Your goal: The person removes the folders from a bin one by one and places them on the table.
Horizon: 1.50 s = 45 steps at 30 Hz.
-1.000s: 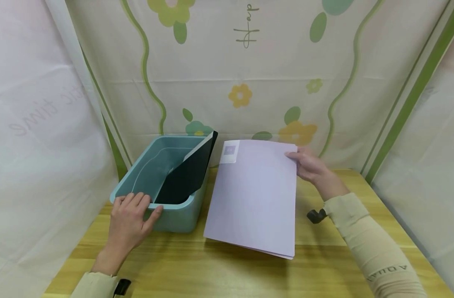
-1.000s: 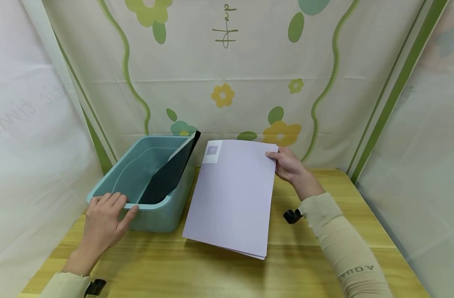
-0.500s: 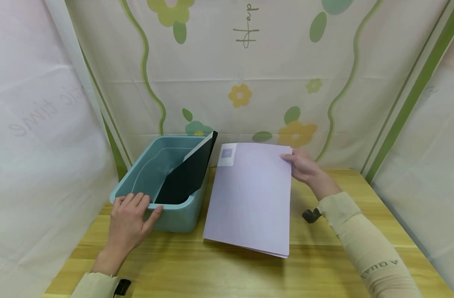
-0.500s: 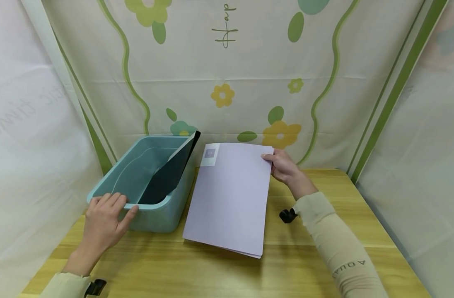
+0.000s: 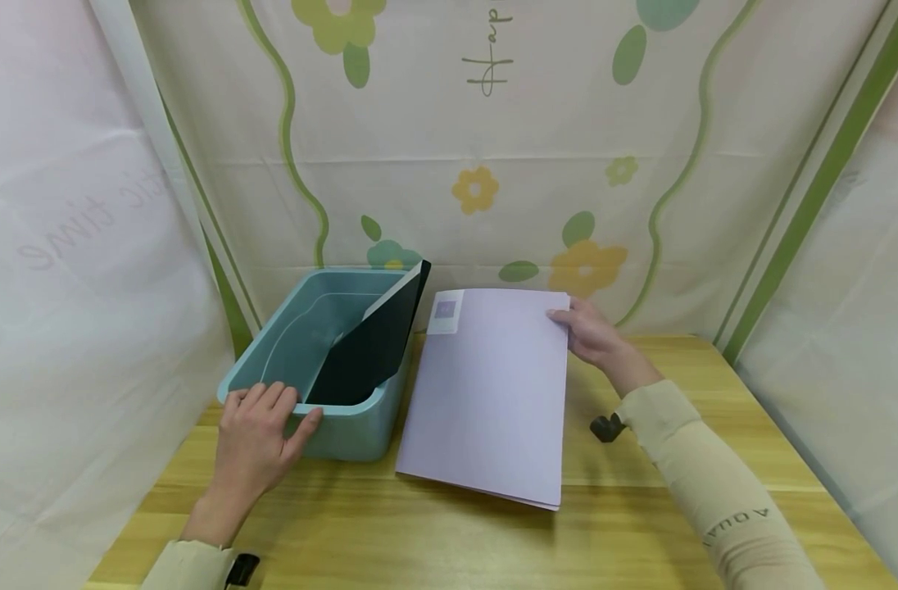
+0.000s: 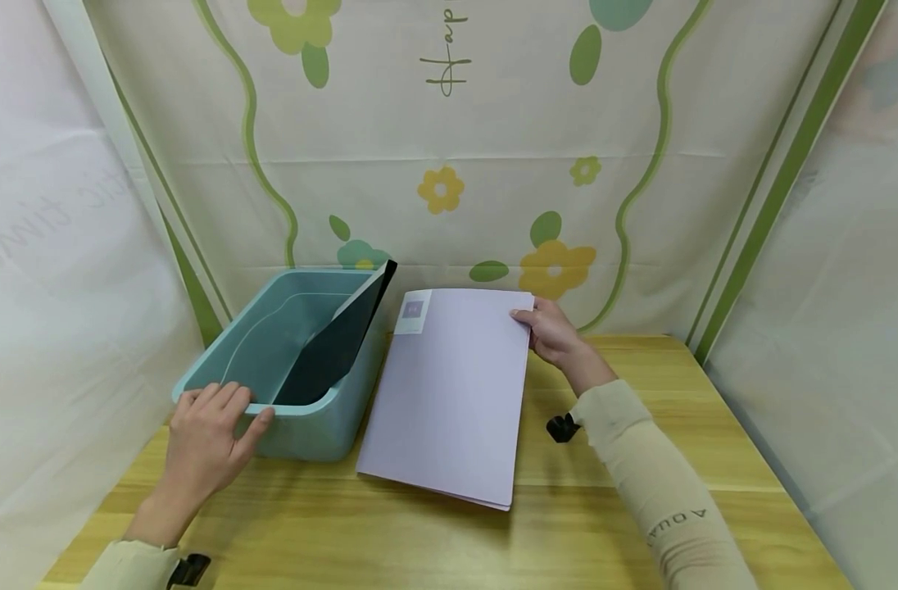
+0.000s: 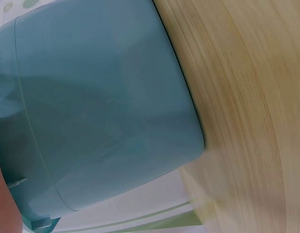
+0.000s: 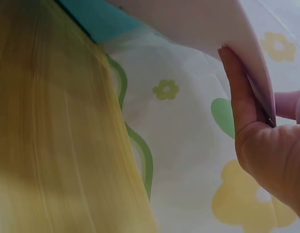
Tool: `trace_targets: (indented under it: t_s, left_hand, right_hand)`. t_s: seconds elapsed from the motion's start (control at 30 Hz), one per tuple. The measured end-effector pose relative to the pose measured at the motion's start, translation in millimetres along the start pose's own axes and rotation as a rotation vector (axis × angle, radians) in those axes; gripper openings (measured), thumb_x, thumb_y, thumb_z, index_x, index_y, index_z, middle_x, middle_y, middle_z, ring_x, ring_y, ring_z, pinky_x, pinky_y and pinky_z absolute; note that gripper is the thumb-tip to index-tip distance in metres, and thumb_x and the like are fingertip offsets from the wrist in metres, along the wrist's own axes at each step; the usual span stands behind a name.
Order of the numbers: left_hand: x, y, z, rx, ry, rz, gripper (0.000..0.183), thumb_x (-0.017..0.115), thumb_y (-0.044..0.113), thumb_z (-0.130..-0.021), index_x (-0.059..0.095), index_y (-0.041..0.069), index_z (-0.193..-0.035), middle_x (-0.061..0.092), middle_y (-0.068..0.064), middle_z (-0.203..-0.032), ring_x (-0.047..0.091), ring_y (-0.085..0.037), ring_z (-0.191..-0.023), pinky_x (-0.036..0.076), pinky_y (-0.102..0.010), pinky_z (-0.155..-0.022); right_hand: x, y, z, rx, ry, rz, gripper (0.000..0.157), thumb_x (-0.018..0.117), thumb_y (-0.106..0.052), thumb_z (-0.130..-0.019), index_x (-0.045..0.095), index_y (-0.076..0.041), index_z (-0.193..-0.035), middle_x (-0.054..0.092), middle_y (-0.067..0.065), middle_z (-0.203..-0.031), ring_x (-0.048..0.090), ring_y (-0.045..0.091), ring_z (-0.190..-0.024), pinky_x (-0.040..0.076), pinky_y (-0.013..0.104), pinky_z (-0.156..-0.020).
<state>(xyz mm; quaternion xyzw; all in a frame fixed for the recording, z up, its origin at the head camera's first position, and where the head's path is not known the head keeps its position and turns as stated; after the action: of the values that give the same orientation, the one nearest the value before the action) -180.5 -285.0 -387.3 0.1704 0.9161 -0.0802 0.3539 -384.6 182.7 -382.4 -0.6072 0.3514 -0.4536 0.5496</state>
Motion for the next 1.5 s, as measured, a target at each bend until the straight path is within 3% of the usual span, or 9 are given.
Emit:
trace_targets:
  t_s: [0.23,0.5,0.93,1.2,1.5]
  left_hand:
    - [0.1,0.1,0.5,0.003,0.012,0.001,0.06,0.035,0.062,-0.104,0.053,0.009,-0.081,0.053,-0.007,-0.077,0.049,-0.03,-0.073,0.039,-0.055,-0.076]
    - [-0.4,2.0,0.1,0.013,0.031,-0.003,0.061,0.034,0.062,-0.104,0.053,0.008,-0.081,0.053,-0.007,-0.076,0.049,-0.03,-0.072,0.039,-0.054,-0.075]
    - [-0.8,2.6,-0.8,0.017,0.034,-0.008,0.062,0.034,0.061,-0.104,0.053,0.007,-0.081,0.053,-0.008,-0.076,0.049,-0.031,-0.072,0.039,-0.055,-0.076]
    - [-0.8,2.4,-0.4,0.015,0.032,-0.018,0.062,0.033,0.062,-0.104,0.054,0.007,-0.082,0.054,-0.009,-0.077,0.05,-0.031,-0.072,0.04,-0.055,-0.076]
    - [0.1,1.7,0.0,0.013,0.041,-0.014,0.062,0.034,0.061,-0.104,0.054,0.007,-0.082,0.055,-0.009,-0.077,0.049,-0.031,-0.072,0.04,-0.056,-0.077]
  right_hand:
    - [0.9,3.9,-4.8,-0.038,0.033,0.046,0.047,0.047,-0.005,-0.107,0.033,0.013,-0.148,0.066,0.003,-0.113,0.07,0.013,-0.097,0.058,0.03,-0.084]
    - [-2.2,14.1,-9.9,0.014,0.085,0.117,0.044,0.048,-0.008,-0.107,0.037,0.009,-0.147,0.065,0.007,-0.114,0.07,0.014,-0.092,0.059,0.032,-0.081]
    - [-2.0,31.0,-20.6,-0.015,-0.018,0.232,0.042,0.043,-0.009,-0.109,0.037,0.005,-0.148,0.065,0.018,-0.119,0.071,0.019,-0.091,0.06,0.038,-0.078]
    - [-5.3,36.5,-21.1,-0.029,-0.012,0.343,0.042,0.045,-0.008,-0.108,0.037,0.002,-0.148,0.06,0.034,-0.125,0.072,0.023,-0.088,0.061,0.041,-0.075]
    - [-4.2,39.2,-26.5,-0.032,0.013,0.412,0.038,0.047,-0.009,-0.108,0.046,0.005,-0.143,0.062,0.035,-0.124,0.072,0.021,-0.086,0.061,0.038,-0.074]
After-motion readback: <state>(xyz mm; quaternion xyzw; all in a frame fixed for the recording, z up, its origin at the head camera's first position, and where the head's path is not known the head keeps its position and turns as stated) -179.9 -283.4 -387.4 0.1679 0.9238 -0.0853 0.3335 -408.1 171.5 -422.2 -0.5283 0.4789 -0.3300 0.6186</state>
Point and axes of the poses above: each hand's wrist, its own z-axis away from the middle knuckle, its own x-axis out of the palm, y = z × x, the point moved 3 cm from there along -z, towards the middle knuckle
